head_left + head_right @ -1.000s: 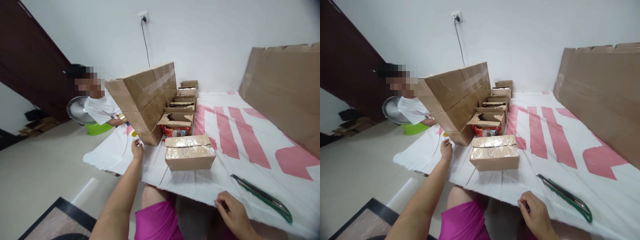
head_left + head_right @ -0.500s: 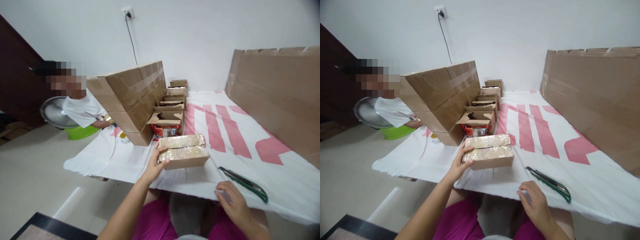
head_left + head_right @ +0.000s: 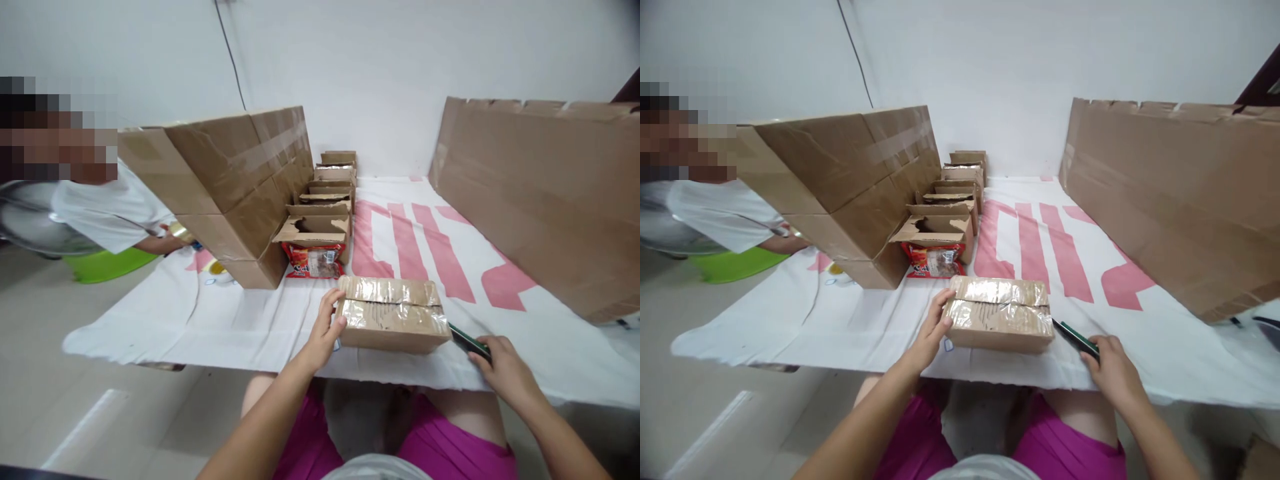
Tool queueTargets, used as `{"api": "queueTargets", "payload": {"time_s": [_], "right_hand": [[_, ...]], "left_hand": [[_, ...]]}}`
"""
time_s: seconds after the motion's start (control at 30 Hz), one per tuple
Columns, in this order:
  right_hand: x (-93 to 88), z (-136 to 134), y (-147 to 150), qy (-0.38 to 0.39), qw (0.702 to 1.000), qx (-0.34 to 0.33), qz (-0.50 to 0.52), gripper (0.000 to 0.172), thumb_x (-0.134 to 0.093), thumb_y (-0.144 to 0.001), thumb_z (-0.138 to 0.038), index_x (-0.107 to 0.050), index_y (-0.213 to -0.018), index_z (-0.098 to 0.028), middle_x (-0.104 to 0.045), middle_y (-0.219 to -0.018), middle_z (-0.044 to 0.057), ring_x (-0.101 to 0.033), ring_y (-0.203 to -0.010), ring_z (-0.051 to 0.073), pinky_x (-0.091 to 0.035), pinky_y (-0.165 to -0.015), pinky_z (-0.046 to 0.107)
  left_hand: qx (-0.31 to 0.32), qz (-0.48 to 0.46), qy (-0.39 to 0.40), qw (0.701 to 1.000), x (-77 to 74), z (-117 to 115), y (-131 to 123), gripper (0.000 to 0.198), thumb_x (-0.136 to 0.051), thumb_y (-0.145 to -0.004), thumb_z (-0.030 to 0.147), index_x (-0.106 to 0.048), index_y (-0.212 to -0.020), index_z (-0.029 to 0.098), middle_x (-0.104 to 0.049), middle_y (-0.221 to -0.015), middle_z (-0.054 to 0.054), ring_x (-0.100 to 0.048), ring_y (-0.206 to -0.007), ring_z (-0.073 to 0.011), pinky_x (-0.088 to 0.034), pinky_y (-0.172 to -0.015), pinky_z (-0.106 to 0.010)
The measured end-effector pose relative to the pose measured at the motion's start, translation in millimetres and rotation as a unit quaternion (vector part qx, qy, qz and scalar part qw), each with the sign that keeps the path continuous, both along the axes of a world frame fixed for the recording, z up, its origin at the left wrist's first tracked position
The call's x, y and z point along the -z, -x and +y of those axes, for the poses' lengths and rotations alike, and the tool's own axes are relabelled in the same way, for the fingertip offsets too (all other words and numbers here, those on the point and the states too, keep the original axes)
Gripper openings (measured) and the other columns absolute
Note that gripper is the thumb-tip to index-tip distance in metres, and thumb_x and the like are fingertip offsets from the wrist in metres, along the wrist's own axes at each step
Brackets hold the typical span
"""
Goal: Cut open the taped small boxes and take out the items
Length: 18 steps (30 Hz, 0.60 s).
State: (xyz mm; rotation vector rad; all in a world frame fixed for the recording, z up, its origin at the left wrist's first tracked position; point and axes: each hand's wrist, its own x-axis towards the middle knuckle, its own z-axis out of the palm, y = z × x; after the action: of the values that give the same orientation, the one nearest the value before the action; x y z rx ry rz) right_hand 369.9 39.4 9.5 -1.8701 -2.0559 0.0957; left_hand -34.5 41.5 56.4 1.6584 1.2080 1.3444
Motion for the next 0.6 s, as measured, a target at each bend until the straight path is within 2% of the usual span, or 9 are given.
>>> {"api": "queueTargets", "payload": {"time_s": [0.07, 0.13, 0.2, 0.23, 0.33, 0.43, 0.5, 0.6], "right_hand": [[-21.7, 3, 3, -0.044, 0.998, 0.037, 0.031, 0.032, -0.046, -0.084, -0.044, -0.059, -0.096, -0.017, -0.062, -0.092, 0.012, -0.063, -0.083, 0.028, -0.051, -0.072, 0.040], [-51.7, 6, 11, -0.098, 0.991, 0.066, 0.059, 0.035, -0.048, -0.085, -0.048, -0.056, -0.102, -0.019, -0.064, -0.093, 0.009, -0.063, -0.074, 0.025, -0.051, -0.066, 0.039], [-85.5, 8, 25, -0.144, 0.985, 0.046, 0.084, 0.037, -0.052, -0.086, -0.048, -0.055, -0.112, -0.021, -0.066, -0.096, 0.007, -0.062, -0.067, 0.022, -0.051, -0.061, 0.035], [-101.8, 9, 35, -0.165, 0.982, 0.002, 0.092, 0.037, -0.053, -0.088, -0.044, -0.054, -0.117, -0.022, -0.066, -0.101, 0.007, -0.064, -0.071, 0.021, -0.051, -0.063, 0.034], [-140.3, 12, 70, -0.183, 0.959, -0.202, 0.077, 0.034, -0.052, -0.092, -0.029, -0.052, -0.126, -0.025, -0.067, -0.107, 0.006, -0.066, -0.089, 0.020, -0.053, -0.074, 0.030], [-156.2, 15, 107, -0.176, 0.925, -0.335, 0.030, 0.035, -0.048, -0.093, -0.018, -0.053, -0.127, -0.025, -0.066, -0.110, 0.006, -0.065, -0.091, 0.017, -0.053, -0.074, 0.027], [-156.6, 18, 127, -0.185, 0.912, -0.366, -0.004, 0.034, -0.046, -0.093, -0.016, -0.057, -0.125, -0.024, -0.066, -0.106, 0.008, -0.065, -0.088, 0.017, -0.054, -0.072, 0.028], [-152.1, 22, 144, -0.206, 0.902, -0.375, -0.054, 0.035, -0.045, -0.091, -0.013, -0.061, -0.121, -0.023, -0.067, -0.097, 0.008, -0.064, -0.084, 0.017, -0.053, -0.069, 0.028]], "left_hand": [[0.013, -0.048, 0.006, 0.999, 8.0, 4, -6, 0.058, -0.042, -0.091, 0.054, -0.033, -0.142, 0.026, -0.029, -0.151, -0.011, -0.025, -0.142, -0.0301, -0.020, -0.116, -0.050], [0.013, -0.097, 0.009, 0.995, 14.0, 5, -13, 0.066, -0.041, -0.091, 0.057, -0.022, -0.147, 0.027, -0.024, -0.155, -0.010, -0.022, -0.144, -0.0294, -0.015, -0.118, -0.049], [-0.004, -0.137, 0.006, 0.991, 17.9, 5, -19, 0.072, -0.043, -0.088, 0.059, -0.018, -0.147, 0.026, -0.024, -0.154, -0.011, -0.023, -0.143, -0.0296, -0.017, -0.118, -0.048], [-0.014, -0.153, 0.002, 0.988, 19.1, 4, -22, 0.073, -0.045, -0.087, 0.060, -0.020, -0.146, 0.025, -0.027, -0.152, -0.012, -0.026, -0.142, -0.0300, -0.019, -0.117, -0.048], [-0.032, -0.180, -0.013, 0.983, 19.6, 4, -26, 0.066, -0.048, -0.086, 0.060, -0.031, -0.137, 0.023, -0.039, -0.141, -0.013, -0.037, -0.134, -0.0298, -0.027, -0.113, -0.048], [-0.038, -0.171, -0.026, 0.984, 16.8, 4, -26, 0.057, -0.048, -0.087, 0.058, -0.039, -0.129, 0.021, -0.046, -0.132, -0.012, -0.044, -0.126, -0.0280, -0.032, -0.109, -0.047], [-0.038, -0.158, -0.031, 0.986, 14.2, 3, -24, 0.055, -0.048, -0.088, 0.056, -0.039, -0.130, 0.022, -0.047, -0.131, -0.011, -0.045, -0.125, -0.0272, -0.033, -0.109, -0.046], [-0.027, -0.137, -0.034, 0.990, 11.5, 3, -21, 0.055, -0.045, -0.090, 0.054, -0.039, -0.134, 0.023, -0.044, -0.138, -0.011, -0.040, -0.131, -0.0274, -0.029, -0.112, -0.046]]}}
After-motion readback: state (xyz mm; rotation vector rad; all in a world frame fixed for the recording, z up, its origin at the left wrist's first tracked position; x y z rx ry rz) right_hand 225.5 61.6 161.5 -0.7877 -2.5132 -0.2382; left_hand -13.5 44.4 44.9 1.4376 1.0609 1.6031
